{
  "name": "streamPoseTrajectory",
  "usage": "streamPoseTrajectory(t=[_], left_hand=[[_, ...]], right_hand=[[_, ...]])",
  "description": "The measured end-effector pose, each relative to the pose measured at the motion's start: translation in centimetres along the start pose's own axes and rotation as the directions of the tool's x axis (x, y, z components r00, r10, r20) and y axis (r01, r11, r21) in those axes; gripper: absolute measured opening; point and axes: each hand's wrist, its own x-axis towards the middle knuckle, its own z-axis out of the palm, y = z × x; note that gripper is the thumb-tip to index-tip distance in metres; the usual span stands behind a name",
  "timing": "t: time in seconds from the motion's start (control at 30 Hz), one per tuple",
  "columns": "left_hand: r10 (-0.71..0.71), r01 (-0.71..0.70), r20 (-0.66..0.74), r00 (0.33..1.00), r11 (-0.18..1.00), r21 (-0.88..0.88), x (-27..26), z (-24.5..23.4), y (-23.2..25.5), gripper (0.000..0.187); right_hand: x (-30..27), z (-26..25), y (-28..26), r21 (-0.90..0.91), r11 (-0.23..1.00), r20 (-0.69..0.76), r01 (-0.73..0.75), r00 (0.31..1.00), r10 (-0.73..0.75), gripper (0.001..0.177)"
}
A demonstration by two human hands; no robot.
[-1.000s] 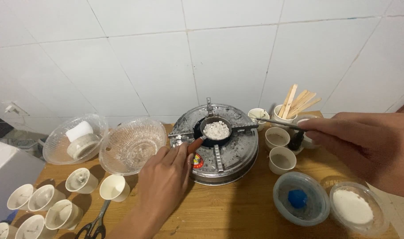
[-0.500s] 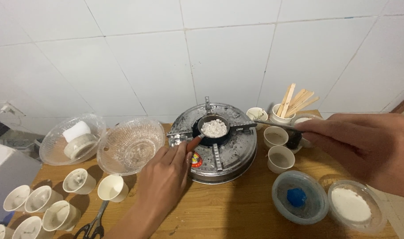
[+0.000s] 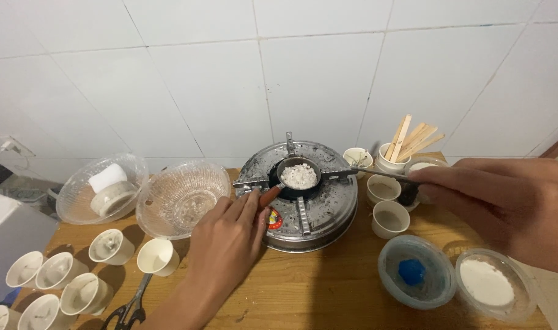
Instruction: Preparing candle materials by scooping powder into a cup, mixing blue dye into a container, and using a small burner.
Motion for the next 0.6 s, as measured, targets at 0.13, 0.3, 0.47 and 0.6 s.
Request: streamPoseTrajectory(t=[0.13, 0.3, 0.47, 0.6], left_hand=[[-0.011, 0.011, -0.016, 1.000, 1.000, 0.010, 0.0, 0.0, -0.1, 0.038], [0.026, -0.025, -0.080, 0.996, 1.000, 0.018, 0.3, -1.1, 0.1, 0.042], [-0.067, 0.068, 0.055, 0.996, 0.997, -0.022, 0.7, -3.5, 0.5, 0.048], [0.070, -0.081, -0.184, 0.980, 0.995, -0.055, 0.7, -5.9, 0.1, 0.031]], right_hand=[[-0.1, 0.0, -0.5, 0.034, 0.999, -0.030, -0.014, 0.999, 0.015, 0.024], [-0.5, -0.2, -1.1, 0.059, 0.991, -0.011, -0.117, 0.993, 0.118, 0.022], [-0.8, -1.0, -1.8, 0.049, 0.999, -0.040, -0.008, 0.999, 0.010, 0.021], [-2.0, -1.5, -1.6, -0.005, 0.993, -0.025, 0.120, 0.992, -0.120, 0.028]])
